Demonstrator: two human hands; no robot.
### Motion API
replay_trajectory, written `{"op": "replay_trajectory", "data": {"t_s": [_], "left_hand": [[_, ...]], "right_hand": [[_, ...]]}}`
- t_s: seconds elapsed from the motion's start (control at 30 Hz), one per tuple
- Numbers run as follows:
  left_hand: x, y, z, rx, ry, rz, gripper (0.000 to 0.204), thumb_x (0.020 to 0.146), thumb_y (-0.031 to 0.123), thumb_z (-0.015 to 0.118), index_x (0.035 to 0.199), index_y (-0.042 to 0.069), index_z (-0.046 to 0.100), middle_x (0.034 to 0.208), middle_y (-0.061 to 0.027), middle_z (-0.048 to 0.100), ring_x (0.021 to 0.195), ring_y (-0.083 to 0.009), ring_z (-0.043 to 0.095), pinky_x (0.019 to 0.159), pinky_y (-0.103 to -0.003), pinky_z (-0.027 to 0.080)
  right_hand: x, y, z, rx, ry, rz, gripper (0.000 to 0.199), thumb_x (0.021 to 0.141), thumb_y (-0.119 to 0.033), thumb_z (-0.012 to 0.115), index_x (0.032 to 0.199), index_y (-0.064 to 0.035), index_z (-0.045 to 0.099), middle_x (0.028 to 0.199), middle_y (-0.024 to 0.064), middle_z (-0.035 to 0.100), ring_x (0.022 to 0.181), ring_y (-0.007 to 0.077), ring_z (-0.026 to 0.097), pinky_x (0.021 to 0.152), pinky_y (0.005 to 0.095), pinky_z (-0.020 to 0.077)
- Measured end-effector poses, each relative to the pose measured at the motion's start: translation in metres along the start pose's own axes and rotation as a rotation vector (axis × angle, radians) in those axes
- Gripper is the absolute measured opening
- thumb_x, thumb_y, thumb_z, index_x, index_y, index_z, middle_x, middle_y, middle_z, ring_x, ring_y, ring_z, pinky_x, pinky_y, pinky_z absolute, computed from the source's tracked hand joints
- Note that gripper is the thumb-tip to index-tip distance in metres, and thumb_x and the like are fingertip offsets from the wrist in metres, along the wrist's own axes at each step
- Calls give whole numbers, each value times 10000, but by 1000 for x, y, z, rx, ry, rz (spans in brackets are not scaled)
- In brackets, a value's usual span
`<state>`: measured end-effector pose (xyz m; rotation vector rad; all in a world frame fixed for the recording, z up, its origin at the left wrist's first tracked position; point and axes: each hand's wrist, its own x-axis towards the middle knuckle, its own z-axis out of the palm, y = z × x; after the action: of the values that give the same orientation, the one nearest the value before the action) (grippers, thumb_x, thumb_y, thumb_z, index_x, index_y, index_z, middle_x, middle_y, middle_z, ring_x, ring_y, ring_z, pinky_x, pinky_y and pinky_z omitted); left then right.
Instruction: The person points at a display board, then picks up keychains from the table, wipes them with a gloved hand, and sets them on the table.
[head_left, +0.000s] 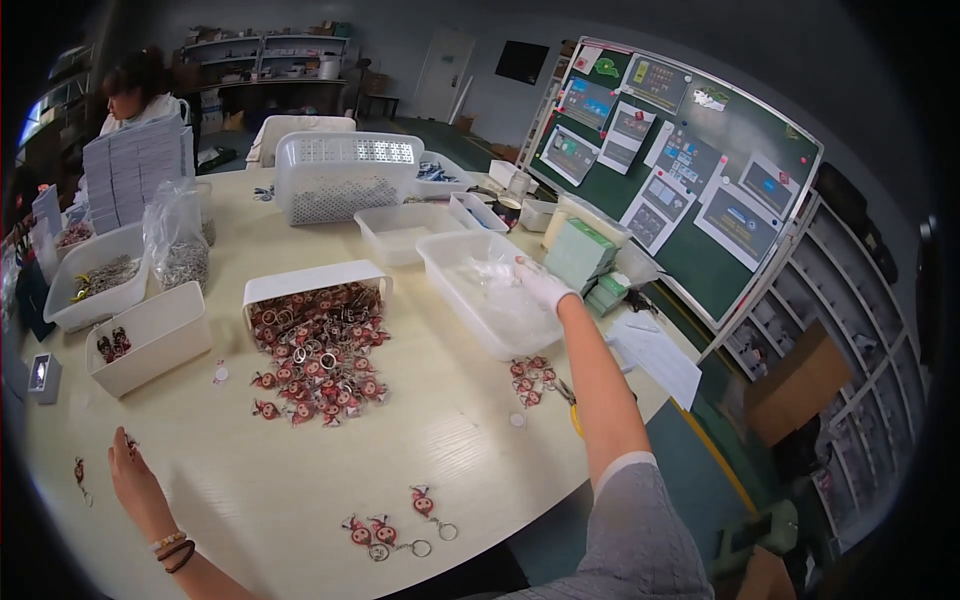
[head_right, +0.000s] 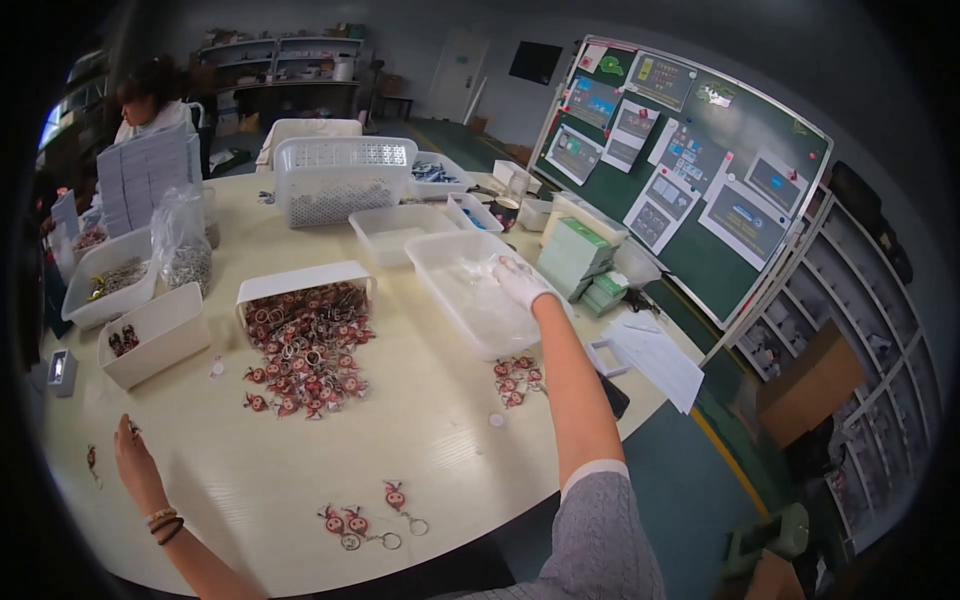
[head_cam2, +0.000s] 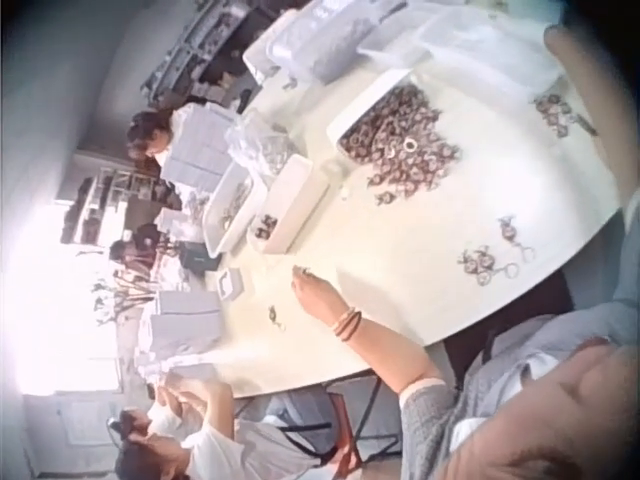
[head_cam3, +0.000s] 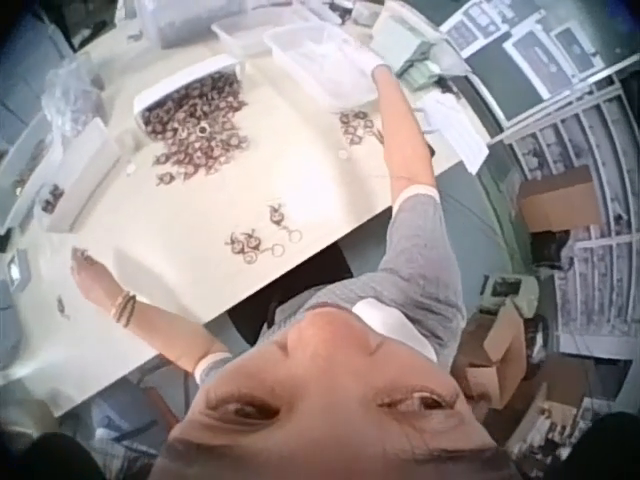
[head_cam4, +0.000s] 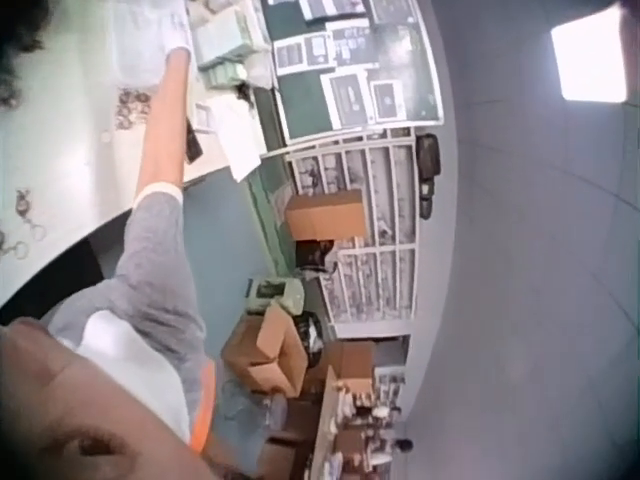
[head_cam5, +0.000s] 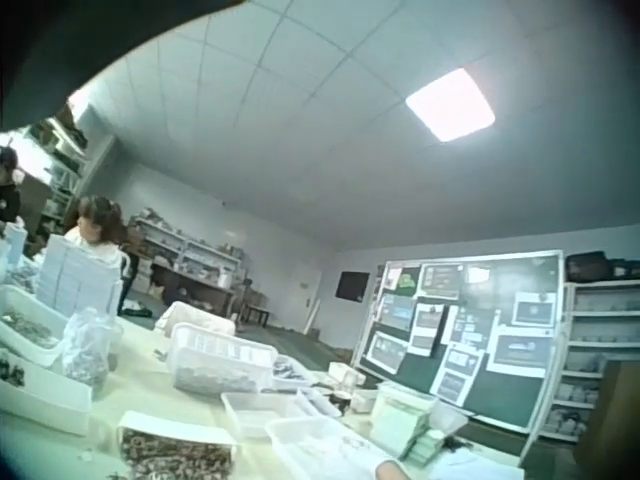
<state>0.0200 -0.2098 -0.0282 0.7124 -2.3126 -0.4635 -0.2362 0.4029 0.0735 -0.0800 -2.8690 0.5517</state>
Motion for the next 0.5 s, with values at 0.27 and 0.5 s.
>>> {"op": "replay_trajectory", "data": {"t_s": [0.27, 0.5], "left_hand": [[6, -13, 6, 55, -69, -33, 375, 824, -62, 401, 1188, 5, 463, 949, -122, 491, 804, -269, 514, 722, -350, 444], [4, -8, -5, -90, -153, -255, 422, 818, -46, 429, 1231, 36, 437, 1098, -103, 475, 873, -266, 528, 750, -336, 446]], "right_hand": [[34, 9, -74, -224, 25, 219, 616, 717, -232, 600, 1291, -133, 397, 1119, 214, 558, 1046, 326, 544, 882, 414, 437], [14, -42, -155, 51, 562, 210, 700, 713, -228, 571, 1342, -151, 274, 1114, 257, 548, 1006, 397, 551, 884, 423, 427]]}}
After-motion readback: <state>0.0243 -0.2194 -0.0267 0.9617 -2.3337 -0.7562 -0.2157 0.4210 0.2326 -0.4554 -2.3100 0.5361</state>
